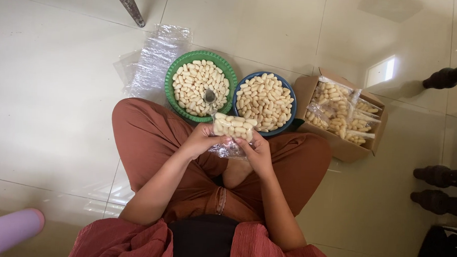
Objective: Packaging small food items into plastic bags using a spoon and placing them in a box
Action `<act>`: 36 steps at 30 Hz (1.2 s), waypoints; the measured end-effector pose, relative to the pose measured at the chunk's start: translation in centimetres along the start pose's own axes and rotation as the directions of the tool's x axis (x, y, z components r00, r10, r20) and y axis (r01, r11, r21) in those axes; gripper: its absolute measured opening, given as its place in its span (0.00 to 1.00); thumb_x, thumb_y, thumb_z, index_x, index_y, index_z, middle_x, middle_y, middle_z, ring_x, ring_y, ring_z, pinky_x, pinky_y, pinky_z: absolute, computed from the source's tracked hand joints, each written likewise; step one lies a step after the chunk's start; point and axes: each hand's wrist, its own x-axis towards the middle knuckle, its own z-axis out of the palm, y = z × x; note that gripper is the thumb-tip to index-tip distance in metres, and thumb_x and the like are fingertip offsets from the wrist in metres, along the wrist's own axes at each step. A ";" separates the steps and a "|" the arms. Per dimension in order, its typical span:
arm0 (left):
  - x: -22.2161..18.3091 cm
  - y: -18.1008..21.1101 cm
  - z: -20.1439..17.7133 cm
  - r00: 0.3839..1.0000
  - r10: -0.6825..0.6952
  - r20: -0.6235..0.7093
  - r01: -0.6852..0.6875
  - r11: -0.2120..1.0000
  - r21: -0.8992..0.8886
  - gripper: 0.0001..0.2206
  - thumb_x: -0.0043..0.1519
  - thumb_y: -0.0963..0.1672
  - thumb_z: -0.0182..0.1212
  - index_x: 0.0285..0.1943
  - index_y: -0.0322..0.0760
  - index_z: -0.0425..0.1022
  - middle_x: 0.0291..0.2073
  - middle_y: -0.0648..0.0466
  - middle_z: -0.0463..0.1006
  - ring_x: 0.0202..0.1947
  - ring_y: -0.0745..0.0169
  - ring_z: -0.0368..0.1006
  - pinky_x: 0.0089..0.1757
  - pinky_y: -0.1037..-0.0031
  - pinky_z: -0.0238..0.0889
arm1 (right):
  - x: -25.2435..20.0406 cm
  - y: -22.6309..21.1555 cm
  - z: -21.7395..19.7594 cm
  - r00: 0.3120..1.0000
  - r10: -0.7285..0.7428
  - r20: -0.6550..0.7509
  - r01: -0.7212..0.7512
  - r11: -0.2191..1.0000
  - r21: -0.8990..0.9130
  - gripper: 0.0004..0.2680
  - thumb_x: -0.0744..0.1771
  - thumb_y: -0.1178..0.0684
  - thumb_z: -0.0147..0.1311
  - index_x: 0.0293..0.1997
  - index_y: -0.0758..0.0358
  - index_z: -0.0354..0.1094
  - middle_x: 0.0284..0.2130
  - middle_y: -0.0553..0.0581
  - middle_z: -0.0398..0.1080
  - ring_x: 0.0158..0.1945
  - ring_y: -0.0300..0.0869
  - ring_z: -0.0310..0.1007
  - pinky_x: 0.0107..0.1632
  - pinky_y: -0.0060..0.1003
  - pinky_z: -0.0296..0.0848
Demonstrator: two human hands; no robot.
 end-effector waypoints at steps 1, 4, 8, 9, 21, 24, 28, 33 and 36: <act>0.0 0.0 0.0 1.000 0.000 0.000 0.000 1.000 0.001 0.13 0.49 0.39 0.76 0.41 0.30 0.82 0.35 0.50 0.83 0.37 0.69 0.76 0.44 0.74 0.71 | 0.0 0.3 -0.1 1.000 0.000 0.000 0.000 1.000 0.001 0.09 0.63 0.59 0.63 0.46 0.68 0.73 0.38 0.60 0.78 0.42 0.35 0.73 0.52 0.40 0.73; -0.2 0.0 0.0 1.000 -0.003 0.001 0.003 1.000 -0.002 0.11 0.50 0.38 0.75 0.41 0.30 0.83 0.35 0.49 0.83 0.37 0.69 0.76 0.44 0.74 0.71 | -0.1 1.5 -0.3 1.000 0.007 -0.009 -0.007 1.000 -0.020 0.08 0.62 0.59 0.65 0.42 0.67 0.74 0.34 0.58 0.79 0.39 0.34 0.73 0.49 0.38 0.74; -0.4 0.4 0.1 1.000 0.001 0.030 0.000 1.000 -0.011 0.11 0.51 0.39 0.74 0.43 0.31 0.82 0.36 0.51 0.83 0.38 0.70 0.75 0.45 0.74 0.70 | 0.1 1.9 -0.2 0.999 0.042 -0.007 -0.043 0.999 -0.013 0.06 0.63 0.58 0.64 0.39 0.67 0.75 0.31 0.57 0.78 0.37 0.33 0.72 0.48 0.36 0.74; -0.5 0.7 0.1 0.999 0.004 0.046 -0.004 1.000 -0.002 0.11 0.52 0.39 0.74 0.43 0.31 0.82 0.36 0.52 0.83 0.37 0.71 0.75 0.45 0.75 0.70 | 0.1 1.4 -0.1 0.998 0.055 0.002 -0.055 0.998 -0.016 0.05 0.64 0.58 0.63 0.38 0.67 0.75 0.30 0.55 0.77 0.37 0.32 0.70 0.48 0.36 0.73; -0.5 1.2 -1.9 0.992 0.030 0.122 -0.043 0.994 0.100 0.10 0.54 0.39 0.72 0.43 0.31 0.82 0.36 0.52 0.82 0.38 0.70 0.72 0.44 0.73 0.70 | 0.8 -1.7 -0.1 0.967 0.080 0.241 -0.063 0.995 -0.079 0.04 0.66 0.59 0.60 0.40 0.67 0.75 0.33 0.53 0.76 0.40 0.35 0.68 0.51 0.38 0.71; -0.9 3.9 -1.0 0.992 0.005 0.129 -0.018 0.995 0.101 0.09 0.55 0.40 0.72 0.42 0.32 0.81 0.36 0.53 0.82 0.37 0.71 0.73 0.43 0.74 0.71 | 0.9 -2.1 -0.5 0.968 0.059 0.243 -0.024 0.989 -0.145 0.05 0.66 0.58 0.58 0.40 0.70 0.74 0.33 0.59 0.78 0.41 0.36 0.70 0.51 0.41 0.72; -0.3 3.7 -1.2 0.989 -0.013 0.145 0.002 0.997 0.075 0.09 0.55 0.41 0.72 0.42 0.32 0.81 0.35 0.54 0.82 0.35 0.71 0.74 0.40 0.73 0.73 | 1.1 -1.6 -0.9 0.965 0.057 0.256 -0.011 0.984 -0.177 0.05 0.67 0.57 0.57 0.40 0.68 0.75 0.34 0.57 0.79 0.42 0.35 0.70 0.52 0.41 0.71; 0.0 1.6 -2.4 0.999 0.003 0.048 -0.004 0.999 0.032 0.12 0.61 0.45 0.67 0.45 0.30 0.75 0.34 0.54 0.79 0.33 0.71 0.73 0.39 0.77 0.70 | 1.3 -2.0 -0.9 0.943 0.129 0.307 -0.075 0.980 -0.182 0.06 0.67 0.56 0.57 0.42 0.69 0.75 0.32 0.55 0.78 0.37 0.33 0.67 0.48 0.38 0.73; -0.4 3.7 -1.3 0.999 -0.039 0.008 0.039 0.999 -0.035 0.10 0.65 0.46 0.62 0.42 0.31 0.78 0.30 0.58 0.78 0.31 0.76 0.72 0.37 0.81 0.69 | 1.0 -3.6 -1.0 0.929 0.180 0.324 -0.148 0.982 -0.121 0.04 0.67 0.58 0.56 0.40 0.68 0.74 0.31 0.51 0.76 0.34 0.33 0.66 0.46 0.35 0.72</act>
